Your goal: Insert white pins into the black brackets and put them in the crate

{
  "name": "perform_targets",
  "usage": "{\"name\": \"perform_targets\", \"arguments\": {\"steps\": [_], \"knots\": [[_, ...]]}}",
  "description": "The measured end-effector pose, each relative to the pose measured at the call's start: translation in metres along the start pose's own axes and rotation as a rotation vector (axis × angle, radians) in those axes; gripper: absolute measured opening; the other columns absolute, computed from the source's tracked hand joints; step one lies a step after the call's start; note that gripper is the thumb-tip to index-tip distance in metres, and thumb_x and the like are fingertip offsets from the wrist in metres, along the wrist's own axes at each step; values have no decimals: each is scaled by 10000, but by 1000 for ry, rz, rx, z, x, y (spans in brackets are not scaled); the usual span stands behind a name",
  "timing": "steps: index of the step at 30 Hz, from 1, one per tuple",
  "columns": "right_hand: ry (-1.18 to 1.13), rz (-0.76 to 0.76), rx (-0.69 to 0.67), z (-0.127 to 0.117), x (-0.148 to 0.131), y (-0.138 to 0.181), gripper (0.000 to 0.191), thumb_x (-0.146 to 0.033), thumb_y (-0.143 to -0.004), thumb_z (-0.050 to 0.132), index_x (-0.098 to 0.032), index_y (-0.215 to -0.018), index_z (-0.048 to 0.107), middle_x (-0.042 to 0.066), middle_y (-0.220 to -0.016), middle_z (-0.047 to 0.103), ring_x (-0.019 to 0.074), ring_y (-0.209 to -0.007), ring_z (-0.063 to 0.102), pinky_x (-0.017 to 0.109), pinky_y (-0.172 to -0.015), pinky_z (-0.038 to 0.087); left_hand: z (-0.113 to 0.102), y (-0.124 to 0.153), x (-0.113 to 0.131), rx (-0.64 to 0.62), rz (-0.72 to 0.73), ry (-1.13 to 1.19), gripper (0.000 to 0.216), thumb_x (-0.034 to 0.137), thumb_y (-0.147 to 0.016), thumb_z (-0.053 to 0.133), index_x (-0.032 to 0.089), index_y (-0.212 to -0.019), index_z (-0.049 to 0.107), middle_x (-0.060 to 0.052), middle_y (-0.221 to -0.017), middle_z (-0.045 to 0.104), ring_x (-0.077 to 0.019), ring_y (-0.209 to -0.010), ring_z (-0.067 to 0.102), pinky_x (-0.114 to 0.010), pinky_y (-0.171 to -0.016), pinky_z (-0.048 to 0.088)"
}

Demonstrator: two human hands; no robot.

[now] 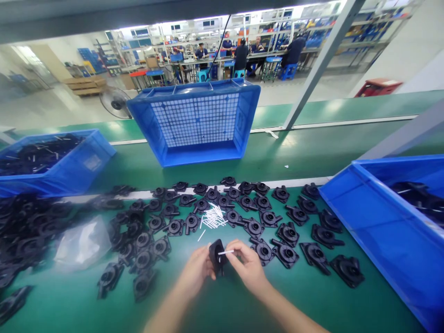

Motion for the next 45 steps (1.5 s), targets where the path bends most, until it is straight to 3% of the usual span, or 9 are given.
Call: {"name": "perform_targets", "arguments": {"steps": [11,22,27,33,36,39,42,45], "knots": [[126,-119,-2,-2,-5,3,65,-176,-878,520,-207,-843,566,5,-793,565,124,-732,527,239,-659,409,-4,-2,-3,8,38,-69,422,531,-789,550,109,-801,541,-9,-589,546,-98,-490,554,-177,-430,436],[214,-251,-34,0,-9,7,109,-121,-873,510,-215,-889,565,9,-817,586,127,-766,551,239,-704,427,2,-1,-7,-12,-23,8,504,579,-715,607,84,-790,555,-52,-574,596,-127,-458,596,-164,-386,448],[201,-145,-17,-1,-4,4,88,-205,-888,503,-198,-832,570,14,-768,573,135,-725,545,244,-675,429,4,0,-6,-40,-54,28,525,614,-689,612,95,-739,556,-34,-511,572,-120,-426,573,-171,-376,447],[97,56,-35,2,7,0,194,-341,-889,498,-187,-806,582,21,-754,559,145,-703,540,248,-651,440,-2,3,6,-52,76,-171,461,579,-736,581,121,-713,531,-20,-536,549,-103,-464,534,-189,-446,426],[78,118,-13,1,17,7,201,-358,-892,482,-203,-989,566,38,-832,593,159,-762,574,261,-695,471,-7,9,25,28,265,-400,441,551,-753,574,139,-614,504,-27,-597,536,-110,-555,525,-213,-557,429],[166,75,7,0,22,14,357,-343,-880,481,-251,-1224,462,59,-953,626,180,-834,602,286,-755,492,-8,13,41,127,427,-559,448,554,-754,560,151,-566,513,-86,-822,576,-170,-770,542,-261,-717,447],[324,19,-2,0,23,12,516,-360,-777,592,-320,-1273,459,45,-959,664,206,-776,626,289,-702,514,-11,7,39,169,434,-603,472,603,-706,575,170,-532,508,-122,-947,589,-228,-853,545,-310,-751,462],[390,7,-9,2,21,4,461,-399,-703,622,-406,-1160,566,7,-789,688,224,-634,631,285,-549,512,-18,-8,30,169,391,-599,474,611,-598,669,186,-505,482,-111,-798,590,-237,-743,550,-323,-648,476]]}}
Point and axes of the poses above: each hand's wrist, its own y-axis away from the middle knuckle, its own z-axis out of the palm, x = y × z, the point moved 6 cm from there along -y, towards the middle knuckle
